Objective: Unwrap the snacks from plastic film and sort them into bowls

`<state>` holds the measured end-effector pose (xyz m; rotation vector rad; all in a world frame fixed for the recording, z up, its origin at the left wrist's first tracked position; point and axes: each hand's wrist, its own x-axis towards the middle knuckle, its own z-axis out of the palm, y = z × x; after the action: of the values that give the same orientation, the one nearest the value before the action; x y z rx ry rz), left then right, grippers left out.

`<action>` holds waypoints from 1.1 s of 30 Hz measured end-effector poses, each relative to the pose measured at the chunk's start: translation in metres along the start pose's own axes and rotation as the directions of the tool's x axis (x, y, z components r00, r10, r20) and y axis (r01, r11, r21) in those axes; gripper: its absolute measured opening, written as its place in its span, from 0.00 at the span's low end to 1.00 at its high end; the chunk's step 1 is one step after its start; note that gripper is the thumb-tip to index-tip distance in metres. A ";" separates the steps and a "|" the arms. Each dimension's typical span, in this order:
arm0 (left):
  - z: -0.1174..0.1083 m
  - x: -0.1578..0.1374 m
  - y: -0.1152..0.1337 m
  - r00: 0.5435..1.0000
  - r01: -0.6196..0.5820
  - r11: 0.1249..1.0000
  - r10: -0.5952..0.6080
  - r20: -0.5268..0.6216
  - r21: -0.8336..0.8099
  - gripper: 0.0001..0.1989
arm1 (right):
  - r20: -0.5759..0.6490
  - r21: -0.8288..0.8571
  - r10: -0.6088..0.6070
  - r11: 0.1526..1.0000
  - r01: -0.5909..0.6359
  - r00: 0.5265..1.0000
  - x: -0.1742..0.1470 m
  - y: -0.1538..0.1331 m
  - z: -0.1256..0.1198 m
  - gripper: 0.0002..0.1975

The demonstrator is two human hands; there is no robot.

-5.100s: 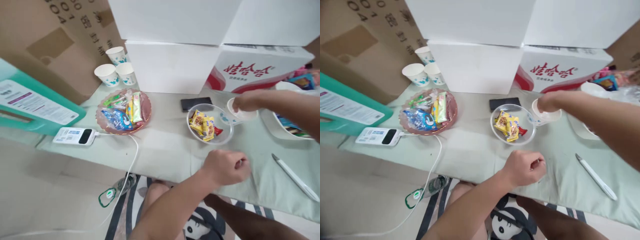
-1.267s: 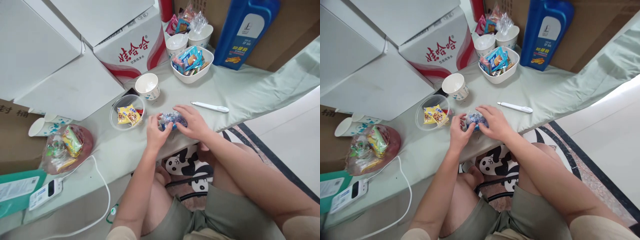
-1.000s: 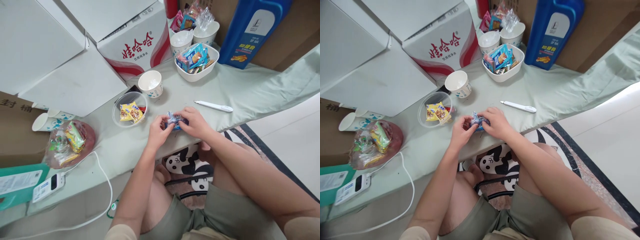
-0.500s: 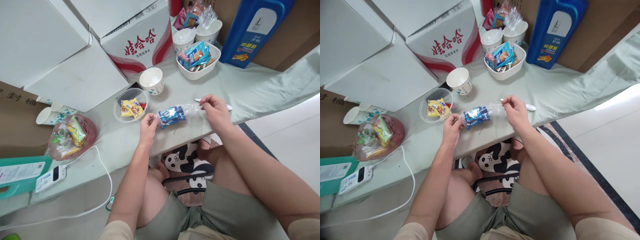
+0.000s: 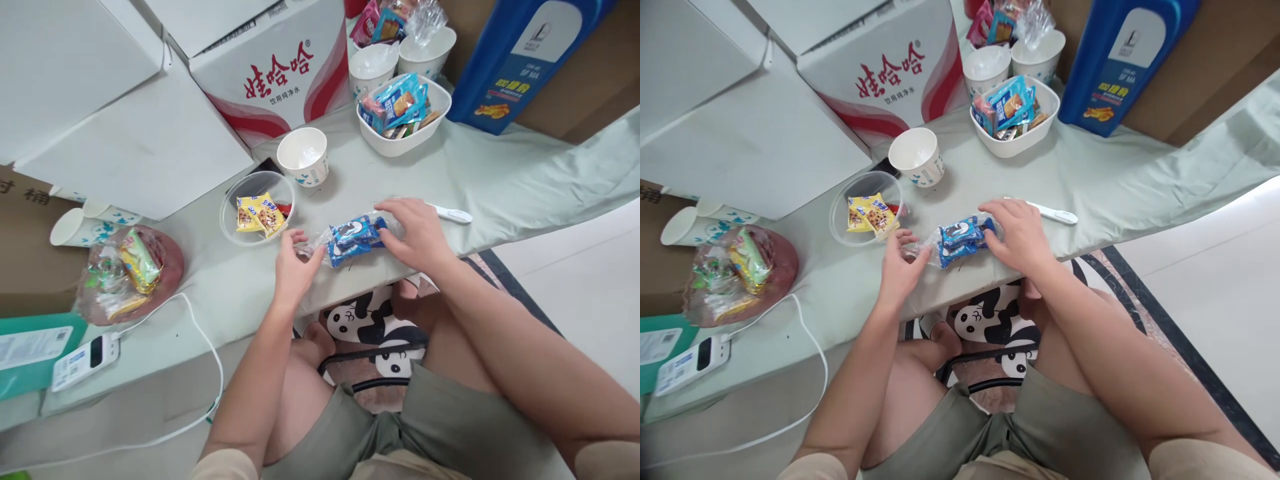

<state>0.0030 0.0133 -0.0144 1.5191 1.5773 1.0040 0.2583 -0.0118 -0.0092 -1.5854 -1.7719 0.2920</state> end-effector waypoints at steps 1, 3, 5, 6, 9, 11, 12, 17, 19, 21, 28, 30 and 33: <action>-0.001 0.001 -0.001 0.999 0.006 1.000 -0.006 0.036 0.013 0.19 | 0.051 -0.041 0.014 0.999 -0.012 0.999 0.000 0.000 0.003 0.20; -0.004 0.002 -0.002 0.994 0.037 0.999 -0.035 0.103 -0.012 0.16 | 0.088 -0.112 0.057 0.993 -0.047 0.994 0.000 0.004 0.009 0.20; -0.007 0.004 -0.003 0.993 0.046 0.997 -0.038 0.113 -0.068 0.13 | 0.091 -0.137 0.063 0.989 -0.051 0.994 0.000 0.009 0.012 0.18; -0.008 0.004 -0.003 0.995 0.037 0.995 -0.028 0.095 -0.093 0.14 | 0.088 -0.139 0.060 0.989 -0.047 0.994 0.000 0.012 0.012 0.16; -0.012 0.004 -0.001 0.999 -0.038 0.992 0.036 -0.013 -0.121 0.16 | 0.044 -0.136 0.061 0.989 -0.054 0.997 0.000 0.014 0.011 0.13; -0.015 0.003 0.001 0.992 -0.102 0.990 0.095 -0.082 -0.093 0.17 | -0.015 -0.122 0.061 0.991 -0.062 0.998 0.000 0.012 0.009 0.13; -0.015 0.002 0.002 0.987 -0.131 0.988 0.123 -0.106 -0.076 0.17 | -0.049 -0.108 0.061 0.992 -0.066 0.997 0.000 0.009 0.008 0.12; -0.017 0.001 0.001 0.973 -0.170 0.984 0.161 -0.166 -0.043 0.18 | -0.171 -0.026 0.089 0.995 -0.095 0.981 0.002 -0.002 0.004 0.10; -0.016 0.001 0.000 0.966 -0.159 0.986 0.146 -0.211 -0.047 0.18 | -0.181 -0.015 0.111 0.993 -0.116 0.977 0.002 -0.002 0.003 0.10; -0.016 0.002 -0.002 0.963 -0.142 0.988 0.125 -0.241 -0.055 0.18 | -0.157 -0.013 0.131 0.991 -0.134 0.979 0.003 0.000 0.004 0.10; -0.020 -0.007 0.002 0.939 -0.205 0.962 0.245 -0.242 0.179 0.14 | -0.084 0.054 0.242 0.970 -0.238 0.967 0.004 0.008 0.005 0.18; -0.021 -0.011 0.004 0.914 -0.280 0.941 0.322 -0.246 0.192 0.13 | -0.036 0.078 0.274 0.959 -0.271 0.961 0.005 0.006 0.002 0.15; -0.021 -0.011 0.003 0.890 -0.299 0.945 0.326 -0.320 0.132 0.14 | -0.013 0.178 0.372 0.914 -0.364 0.928 0.008 0.001 -0.005 0.08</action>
<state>-0.0140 0.0015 -0.0026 1.7676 1.6478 1.4646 0.2623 -0.0053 -0.0032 -1.7764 -1.3615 0.5676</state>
